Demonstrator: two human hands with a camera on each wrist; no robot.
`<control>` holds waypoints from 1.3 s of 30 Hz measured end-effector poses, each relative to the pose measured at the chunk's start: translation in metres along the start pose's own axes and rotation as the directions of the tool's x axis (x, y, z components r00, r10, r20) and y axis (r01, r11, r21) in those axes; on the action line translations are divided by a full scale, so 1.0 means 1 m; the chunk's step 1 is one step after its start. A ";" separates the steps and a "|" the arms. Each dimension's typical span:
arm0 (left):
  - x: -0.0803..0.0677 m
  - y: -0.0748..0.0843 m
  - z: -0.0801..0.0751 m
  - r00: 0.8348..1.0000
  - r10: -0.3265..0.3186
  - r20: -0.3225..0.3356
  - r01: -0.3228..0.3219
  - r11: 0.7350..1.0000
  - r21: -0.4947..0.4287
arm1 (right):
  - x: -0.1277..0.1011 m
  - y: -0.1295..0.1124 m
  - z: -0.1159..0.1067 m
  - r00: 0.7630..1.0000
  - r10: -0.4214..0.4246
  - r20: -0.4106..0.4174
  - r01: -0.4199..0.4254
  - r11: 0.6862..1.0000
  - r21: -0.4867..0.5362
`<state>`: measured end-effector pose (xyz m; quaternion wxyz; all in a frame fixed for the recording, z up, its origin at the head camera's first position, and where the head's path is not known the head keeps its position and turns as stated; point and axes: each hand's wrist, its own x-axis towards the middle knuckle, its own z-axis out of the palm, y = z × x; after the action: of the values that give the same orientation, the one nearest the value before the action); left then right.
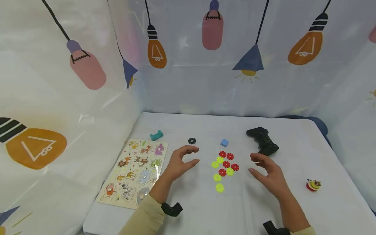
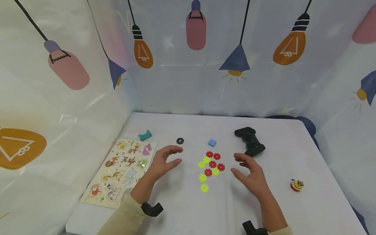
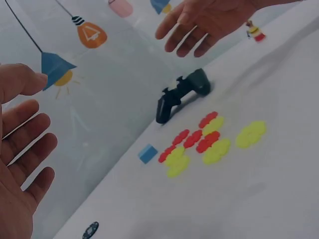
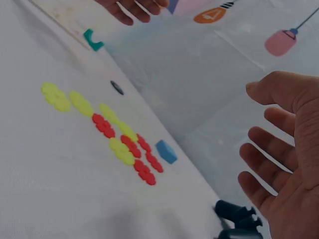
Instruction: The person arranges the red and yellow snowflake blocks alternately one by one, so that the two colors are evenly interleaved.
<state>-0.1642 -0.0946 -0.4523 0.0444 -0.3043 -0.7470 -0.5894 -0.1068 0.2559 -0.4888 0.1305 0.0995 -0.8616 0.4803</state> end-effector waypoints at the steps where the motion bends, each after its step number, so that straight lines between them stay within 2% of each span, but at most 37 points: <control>1: 0.000 -0.007 0.002 1.000 -0.003 -0.001 0.003 1.000 0.000 | 0.001 0.001 0.002 1.000 0.001 0.005 -0.001 1.000 0.002; 4: -0.002 -0.029 0.010 0.999 -0.041 0.002 0.041 0.999 0.001 | 0.006 0.004 0.008 1.000 0.006 0.023 -0.006 1.000 0.003; 6: -0.005 -0.043 0.017 0.996 -0.091 0.019 0.091 0.996 -0.005 | 0.008 0.007 0.013 0.999 0.014 0.034 -0.014 1.000 -0.002; 9: -0.009 -0.056 0.028 0.983 -0.180 0.048 0.179 0.984 0.021 | 0.007 0.012 0.017 0.998 0.024 0.051 -0.023 1.000 -0.013; 12: -0.008 -0.064 0.045 0.971 -0.229 0.075 0.218 0.968 0.127 | 0.004 0.015 0.017 0.998 0.030 0.052 -0.029 0.999 -0.023; 16: 0.000 -0.072 0.073 0.963 -0.238 0.124 0.182 0.919 0.349 | 0.001 0.017 0.013 0.999 0.032 0.036 -0.031 0.999 -0.011; 20: 0.009 -0.073 0.097 0.953 -0.242 0.183 0.129 0.868 0.479 | -0.002 0.018 0.009 0.999 0.031 0.026 -0.032 0.999 0.004; 24: 0.013 -0.075 0.111 0.946 -0.255 0.200 0.118 0.845 0.521 | -0.007 0.018 0.006 0.999 0.031 0.017 -0.031 0.999 0.007; 28: 0.013 -0.078 0.112 0.949 -0.239 0.207 0.093 0.836 0.542 | -0.009 0.016 0.003 0.999 0.037 0.008 -0.037 0.999 -0.002; 33: 0.013 -0.078 0.113 0.954 -0.182 0.238 0.011 0.815 0.579 | -0.012 0.017 0.001 0.999 0.041 -0.006 -0.041 0.999 -0.004; 35: 0.014 -0.077 0.115 0.951 -0.175 0.254 -0.012 0.801 0.598 | -0.012 0.017 0.000 0.999 0.038 -0.011 -0.038 0.999 0.002; 39: 0.015 -0.075 0.117 0.944 -0.187 0.273 -0.015 0.799 0.600 | -0.013 0.017 -0.001 0.999 0.037 -0.014 -0.037 0.999 0.016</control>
<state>-0.1802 0.0086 -0.5449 -0.0108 -0.3312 -0.9040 -0.2699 -0.0994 0.2657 -0.5059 0.1271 0.0811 -0.8585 0.4902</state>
